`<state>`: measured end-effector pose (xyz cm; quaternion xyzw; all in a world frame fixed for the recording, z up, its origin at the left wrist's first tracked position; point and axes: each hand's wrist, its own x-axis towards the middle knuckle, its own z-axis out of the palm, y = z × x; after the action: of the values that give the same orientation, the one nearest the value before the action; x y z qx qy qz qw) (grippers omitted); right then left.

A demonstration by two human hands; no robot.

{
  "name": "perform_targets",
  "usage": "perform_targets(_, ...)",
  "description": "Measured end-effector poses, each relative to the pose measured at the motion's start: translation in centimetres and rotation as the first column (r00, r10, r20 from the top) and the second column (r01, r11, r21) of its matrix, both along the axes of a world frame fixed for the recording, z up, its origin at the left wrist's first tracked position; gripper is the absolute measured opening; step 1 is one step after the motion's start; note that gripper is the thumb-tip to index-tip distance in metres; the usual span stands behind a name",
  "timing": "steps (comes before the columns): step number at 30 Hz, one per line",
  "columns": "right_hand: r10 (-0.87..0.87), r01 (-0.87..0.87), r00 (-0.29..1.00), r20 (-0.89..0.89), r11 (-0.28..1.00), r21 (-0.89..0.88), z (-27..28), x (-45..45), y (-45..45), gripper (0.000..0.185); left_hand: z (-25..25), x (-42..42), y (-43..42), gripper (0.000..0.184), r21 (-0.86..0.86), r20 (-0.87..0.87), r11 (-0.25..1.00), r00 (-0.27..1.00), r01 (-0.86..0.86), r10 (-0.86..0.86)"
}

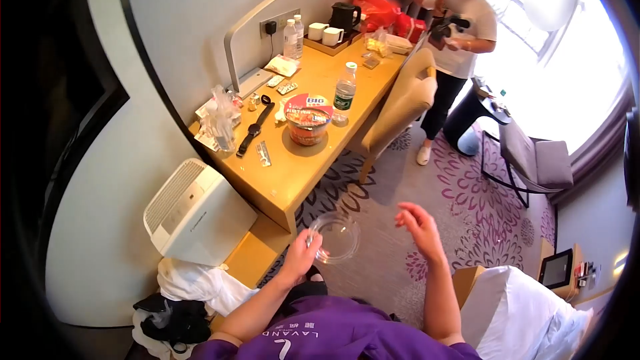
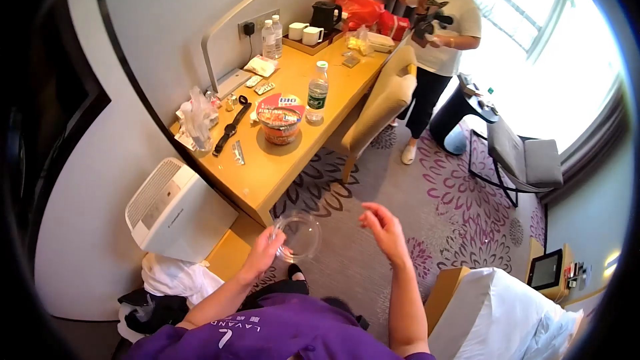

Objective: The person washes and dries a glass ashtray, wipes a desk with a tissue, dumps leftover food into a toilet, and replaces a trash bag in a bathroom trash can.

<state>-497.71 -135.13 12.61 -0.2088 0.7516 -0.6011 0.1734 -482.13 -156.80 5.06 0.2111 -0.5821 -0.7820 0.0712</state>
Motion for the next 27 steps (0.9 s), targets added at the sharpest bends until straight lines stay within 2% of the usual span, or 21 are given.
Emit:
perform_targets(4,-0.052,0.051,0.998,-0.037,0.998,-0.038,0.8,-9.4,-5.3,0.027,5.3,-6.9,-5.8,0.019,0.089,-0.03,0.99,0.993,-0.111,0.114)
perform_targets(5,0.002,-0.007,0.998,-0.07,0.997,-0.071,0.3,-12.2,-6.8,0.037,6.4,-8.4,-7.5,0.019,0.033,-0.012,0.992,0.993,-0.121,0.121)
perform_targets(8,0.048,-0.052,0.976,-0.213,0.999,-0.012,0.8,-19.6,-12.7,0.057,7.9,-13.3,-11.6,0.02,-0.032,-0.037,0.941,0.941,-0.337,0.336)
perform_targets(10,0.099,-0.094,0.964,-0.247,0.995,0.031,1.3,-24.4,-16.9,0.077,8.3,-16.7,-14.0,0.023,-0.109,-0.144,0.891,0.894,-0.441,0.425)
perform_targets(11,0.144,-0.131,0.904,-0.403,0.99,0.061,-0.3,-27.6,-19.1,0.087,8.4,-18.6,-15.2,0.021,-0.166,-0.16,0.848,0.862,-0.504,0.481)
perform_targets(12,0.167,-0.163,0.908,-0.386,0.986,0.042,-1.8,-30.1,-21.0,0.088,9.0,-20.1,-15.7,0.019,-0.123,-0.128,0.843,0.851,-0.524,0.51)
perform_targets(14,0.311,-0.333,0.847,-0.431,0.943,0.026,-2.7,-33.4,-24.4,0.087,9.7,-23.0,-16.9,0.018,-0.094,-0.064,0.824,0.829,-0.559,0.556)
perform_targets(16,0.478,-0.481,0.838,-0.261,0.875,0.057,-4.3,-36.5,-26.6,0.08,8.2,-26.2,-18.6,0.02,-0.132,-0.06,0.759,0.769,-0.637,0.636)
perform_targets(18,0.534,-0.535,0.825,-0.183,0.843,0.047,-3.0,-38.4,-27.9,0.07,7.8,-29.0,-19.9,0.023,-0.13,-0.001,0.73,0.736,-0.671,0.677)
perform_targets(19,0.548,-0.546,0.828,-0.119,0.836,0.051,-2.4,-39.7,-28.4,0.07,7.9,-30.9,-20.4,0.022,-0.222,-0.022,0.696,0.717,-0.683,0.696)
perform_targets(20,0.56,-0.557,0.826,-0.064,0.829,0.057,-2.0,-41.5,-29.0,0.07,8.3,-32.5,-21.0,0.022,-0.193,0.02,0.698,0.709,-0.689,0.705)
perform_targets(21,0.541,-0.538,0.837,0.078,0.841,-0.064,-3.4,-43.7,-29.8,0.072,8.7,-34.1,-21.3,0.022,-0.161,0.06,0.698,0.699,-0.698,0.713)
perform_targets(22,0.531,-0.507,0.841,0.106,0.841,-0.191,-1.5,-45.8,-31.1,0.073,9.4,-35.6,-21.6,0.022,-0.126,0.103,0.696,0.688,-0.707,0.718)
perform_targets(24,0.451,-0.424,0.889,0.076,0.875,-0.234,1.5,-50.2,-34.1,0.071,9.9,-38.5,-22.7,0.022,-0.128,0.184,0.724,0.701,-0.678,0.689)
perform_targets(26,0.35,-0.372,0.928,-0.127,0.871,-0.32,2.4,-54.7,-38.7,0.066,9.2,-41.3,-23.9,0.023,-0.125,0.23,0.743,0.71,-0.657,0.666)
perform_targets(27,0.319,-0.375,0.922,-0.22,0.879,-0.294,2.6,-56.9,-41.4,0.063,8.4,-42.7,-24.6,0.025,-0.105,0.256,0.767,0.728,-0.633,0.636)
